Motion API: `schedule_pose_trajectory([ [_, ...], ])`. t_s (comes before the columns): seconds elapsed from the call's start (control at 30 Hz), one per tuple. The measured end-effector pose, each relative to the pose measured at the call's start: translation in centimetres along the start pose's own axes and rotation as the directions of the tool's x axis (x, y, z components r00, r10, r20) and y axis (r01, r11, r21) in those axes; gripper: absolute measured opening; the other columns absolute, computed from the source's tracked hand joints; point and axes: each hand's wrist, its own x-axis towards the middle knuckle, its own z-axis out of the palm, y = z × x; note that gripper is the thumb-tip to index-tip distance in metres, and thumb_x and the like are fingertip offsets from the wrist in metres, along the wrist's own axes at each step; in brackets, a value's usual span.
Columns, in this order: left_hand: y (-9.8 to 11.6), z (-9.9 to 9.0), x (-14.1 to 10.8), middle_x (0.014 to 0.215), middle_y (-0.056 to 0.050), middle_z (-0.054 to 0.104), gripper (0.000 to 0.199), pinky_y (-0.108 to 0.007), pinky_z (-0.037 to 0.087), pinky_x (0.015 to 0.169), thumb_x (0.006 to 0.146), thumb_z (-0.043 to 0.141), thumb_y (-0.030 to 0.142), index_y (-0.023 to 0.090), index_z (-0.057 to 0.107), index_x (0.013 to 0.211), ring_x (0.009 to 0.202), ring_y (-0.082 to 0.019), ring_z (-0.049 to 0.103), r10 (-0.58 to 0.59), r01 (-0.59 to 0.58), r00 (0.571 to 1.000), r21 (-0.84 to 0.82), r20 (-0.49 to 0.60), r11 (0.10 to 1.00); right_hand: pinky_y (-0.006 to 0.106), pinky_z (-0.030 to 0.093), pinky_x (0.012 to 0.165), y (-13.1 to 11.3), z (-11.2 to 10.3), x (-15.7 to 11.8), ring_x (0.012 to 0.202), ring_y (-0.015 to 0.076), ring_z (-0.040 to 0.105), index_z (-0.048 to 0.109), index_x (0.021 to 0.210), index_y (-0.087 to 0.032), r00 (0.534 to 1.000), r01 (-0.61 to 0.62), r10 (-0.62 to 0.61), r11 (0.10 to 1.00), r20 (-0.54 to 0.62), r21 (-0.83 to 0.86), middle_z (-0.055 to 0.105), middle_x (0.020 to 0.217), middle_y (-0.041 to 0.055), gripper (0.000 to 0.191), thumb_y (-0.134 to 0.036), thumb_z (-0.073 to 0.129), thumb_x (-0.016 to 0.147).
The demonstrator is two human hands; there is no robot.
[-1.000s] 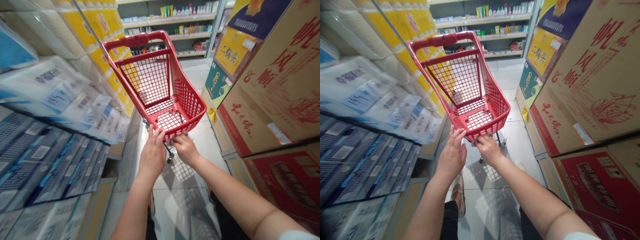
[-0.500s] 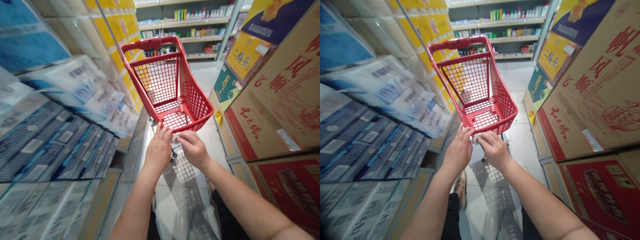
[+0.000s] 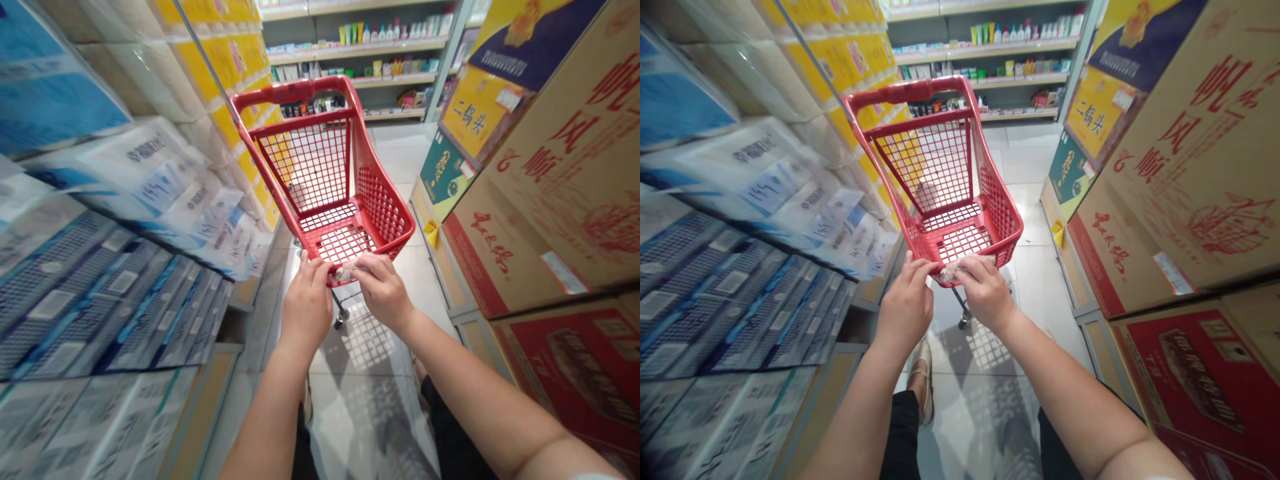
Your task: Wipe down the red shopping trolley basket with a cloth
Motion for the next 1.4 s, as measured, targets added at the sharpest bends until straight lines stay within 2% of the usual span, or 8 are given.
schedule_pose_trajectory([
  [0.17,0.4,0.2,-0.2,0.116,-0.009,0.063,0.029,-0.041,0.046,0.106,0.083,0.047,0.006,0.019,0.058,0.107,0.137,-0.03,0.041,-0.079,0.081,0.993,0.01,-0.088,0.997,0.044,0.043,0.103,0.0,0.1,0.2,0.121,0.0233,0.051,0.059,0.122,-0.022,0.998,-0.033,0.036,0.998,0.052,-0.051,0.061,0.125,0.0082,0.035,-0.009,0.046,0.092],
  [0.3,-0.2,0.8,-0.6,0.112,-0.007,0.064,0.03,-0.041,0.045,0.108,0.081,0.047,0.005,0.019,0.058,0.105,0.136,-0.026,0.043,-0.095,0.088,0.981,-0.051,-0.17,0.995,0.044,0.042,0.1,0.3,0.2,0.7,0.114,0.0239,0.054,0.057,0.125,-0.02,0.985,-0.066,0.08,0.993,0.155,-0.096,0.062,0.123,0.0091,0.035,-0.013,0.046,0.093],
  [0.47,-1.7,1.7,-1.0,0.13,-0.009,0.059,0.044,-0.046,0.037,0.115,0.081,0.044,0.001,0.018,0.055,0.12,0.143,-0.024,0.032,0.001,-0.031,0.982,-0.159,-0.189,0.987,0.042,0.039,0.099,0.1,-0.1,1.4,0.109,0.0233,0.055,0.059,0.121,-0.02,0.976,-0.117,0.131,0.989,0.172,-0.09,0.062,0.118,0.0092,0.031,-0.016,0.048,0.092],
  [0.6,-2.4,2.4,-1.1,0.142,-0.01,0.051,0.053,-0.052,0.034,0.116,0.083,0.043,0.001,0.019,0.049,0.133,0.145,-0.025,0.027,0.1,-0.144,0.972,-0.2,-0.213,0.969,0.04,0.037,0.096,0.1,-0.3,1.5,0.107,0.0236,0.056,0.059,0.117,-0.02,0.972,-0.156,0.172,0.981,0.158,-0.112,0.062,0.116,0.009,0.029,-0.031,0.06,0.09],
  [0.77,-2.4,2.8,-1.3,0.147,-0.012,0.045,0.06,-0.054,0.033,0.116,0.084,0.042,0.001,0.02,0.042,0.141,0.145,-0.026,0.024,0.146,-0.188,0.964,-0.178,-0.224,0.966,0.037,0.036,0.092,0.4,-0.1,1.0,0.1,0.0212,0.058,0.062,0.109,-0.022,0.98,-0.161,0.175,0.977,0.092,-0.138,0.066,0.108,0.0062,0.021,-0.035,0.06,0.093],
  [1.1,-2.3,2.3,-1.9,0.154,-0.009,0.033,0.068,-0.057,0.025,0.118,0.085,0.046,0.007,0.023,0.03,0.149,0.147,-0.028,0.015,0.113,-0.115,0.973,0.002,-0.2,0.993,0.035,0.037,0.089,-0.6,0.5,0.1,0.099,0.0186,0.06,0.063,0.111,-0.024,0.991,-0.08,0.095,0.984,0.09,-0.156,0.067,0.111,0.0043,0.017,-0.027,0.056,0.096],
  [1.23,-2.5,1.9,-1.4,0.154,-0.01,0.033,0.073,-0.057,0.019,0.119,0.084,0.045,0.008,0.02,0.022,0.152,0.147,-0.028,0.015,0.093,-0.088,0.983,0.039,-0.156,0.995,0.036,0.039,0.094,0.7,0.2,-0.3,0.111,0.019,0.057,0.06,0.118,-0.025,0.997,0.026,-0.018,0.994,0.082,-0.104,0.065,0.122,0.0033,0.025,-0.017,0.052,0.096],
  [1.4,-3.0,1.7,-0.7,0.149,-0.006,0.044,0.071,-0.06,0.015,0.118,0.083,0.046,0.007,0.025,0.029,0.15,0.147,-0.029,0.016,0.09,-0.08,0.985,0.072,-0.146,0.994,0.039,0.04,0.098,2.9,-0.6,-0.4,0.111,0.0193,0.057,0.061,0.118,-0.026,0.999,0.022,-0.017,0.992,0.042,-0.127,0.065,0.121,0.0037,0.027,-0.016,0.053,0.094],
])
